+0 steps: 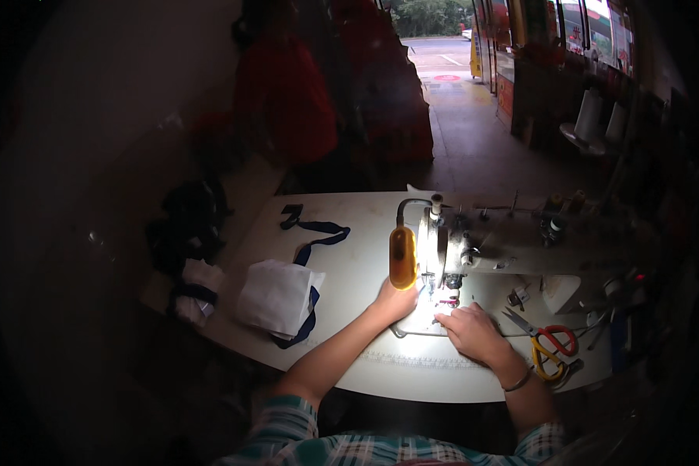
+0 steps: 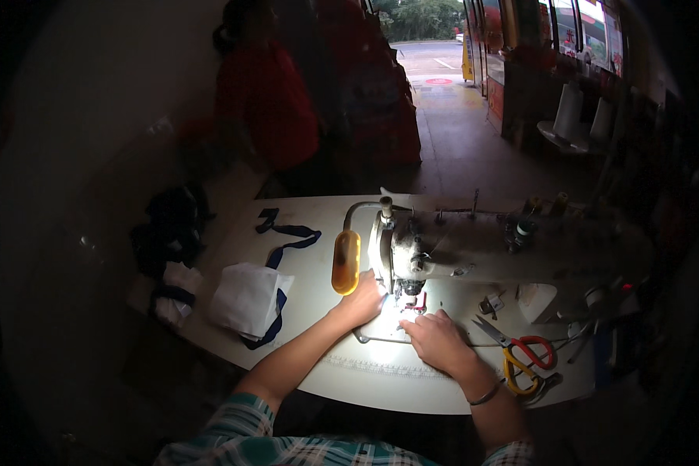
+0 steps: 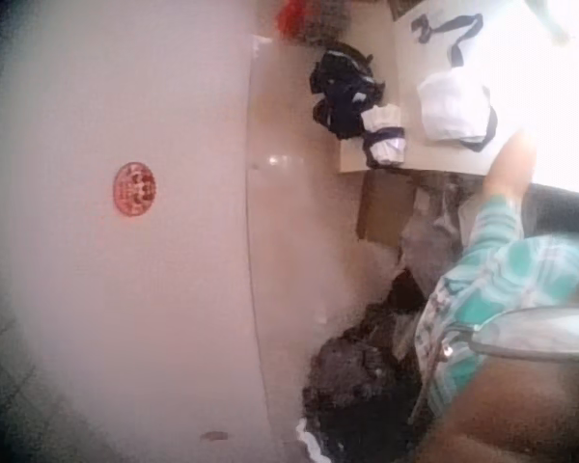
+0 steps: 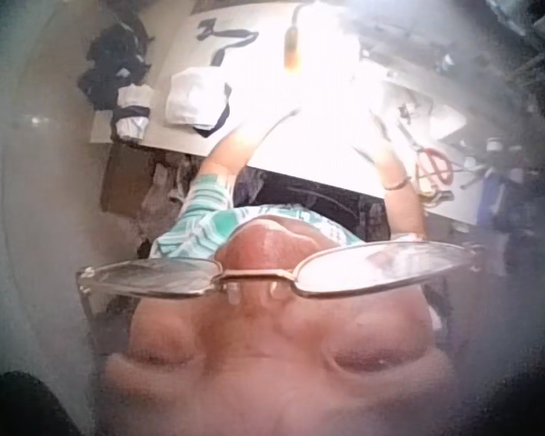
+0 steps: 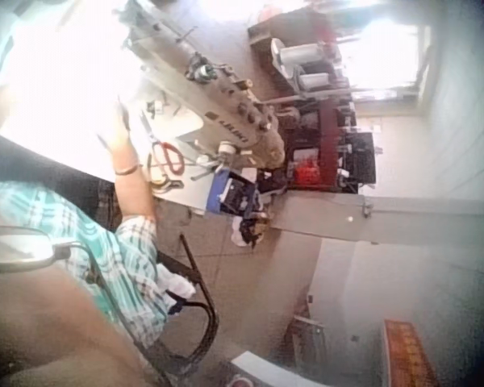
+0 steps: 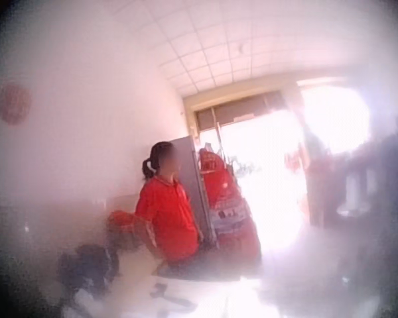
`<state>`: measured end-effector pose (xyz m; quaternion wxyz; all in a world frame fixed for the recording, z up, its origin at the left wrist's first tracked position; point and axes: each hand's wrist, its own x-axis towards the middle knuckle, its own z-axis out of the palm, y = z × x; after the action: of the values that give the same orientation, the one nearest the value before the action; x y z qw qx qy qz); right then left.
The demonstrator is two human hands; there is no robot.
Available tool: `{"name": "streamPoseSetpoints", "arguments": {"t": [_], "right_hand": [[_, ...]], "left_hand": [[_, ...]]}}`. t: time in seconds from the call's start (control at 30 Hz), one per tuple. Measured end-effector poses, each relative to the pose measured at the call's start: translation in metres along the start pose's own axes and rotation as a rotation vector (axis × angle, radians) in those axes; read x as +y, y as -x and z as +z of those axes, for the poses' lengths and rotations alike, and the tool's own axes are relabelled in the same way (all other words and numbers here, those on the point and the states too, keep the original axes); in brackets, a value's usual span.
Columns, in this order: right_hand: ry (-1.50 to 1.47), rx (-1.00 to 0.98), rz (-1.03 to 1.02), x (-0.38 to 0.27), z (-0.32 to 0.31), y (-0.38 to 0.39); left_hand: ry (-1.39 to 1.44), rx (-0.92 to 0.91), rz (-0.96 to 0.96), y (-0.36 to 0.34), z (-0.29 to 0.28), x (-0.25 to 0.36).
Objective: The person sews white fabric pieces using a sewing machine, repeatedly feeding each piece through the needle, cutting the thread, and stacking the finished pieces. They handle the fabric by hand and use scissors to trim threads between pieces.
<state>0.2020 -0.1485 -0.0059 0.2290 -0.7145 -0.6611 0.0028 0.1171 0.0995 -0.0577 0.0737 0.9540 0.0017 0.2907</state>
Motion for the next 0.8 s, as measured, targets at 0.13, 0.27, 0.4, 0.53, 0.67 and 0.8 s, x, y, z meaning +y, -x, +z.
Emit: {"name": "streamPoseSetpoints", "arguments": {"t": [0.13,0.27,0.4,0.53,0.67,0.8], "right_hand": [[-0.011,-0.006,0.003,0.003,0.000,0.004],[-0.009,0.012,0.004,0.004,-0.001,0.003],[-0.033,0.000,-0.037,-0.002,-0.006,0.005],[-0.093,0.058,-0.077,-0.013,-0.012,0.001],[-0.081,0.040,-0.095,-0.019,-0.015,-0.001],[-0.066,0.045,-0.103,-0.017,-0.009,-0.002]], "left_hand": [[0.171,0.100,-0.198,-0.012,0.002,0.005],[0.015,0.158,-0.215,-0.003,-0.007,0.022],[-0.015,0.057,-0.153,0.028,-0.058,0.060],[0.119,0.105,-0.136,0.045,-0.080,0.068],[0.246,0.038,-0.156,0.036,-0.071,0.054],[0.302,-0.074,-0.170,0.043,-0.060,0.049]]}}
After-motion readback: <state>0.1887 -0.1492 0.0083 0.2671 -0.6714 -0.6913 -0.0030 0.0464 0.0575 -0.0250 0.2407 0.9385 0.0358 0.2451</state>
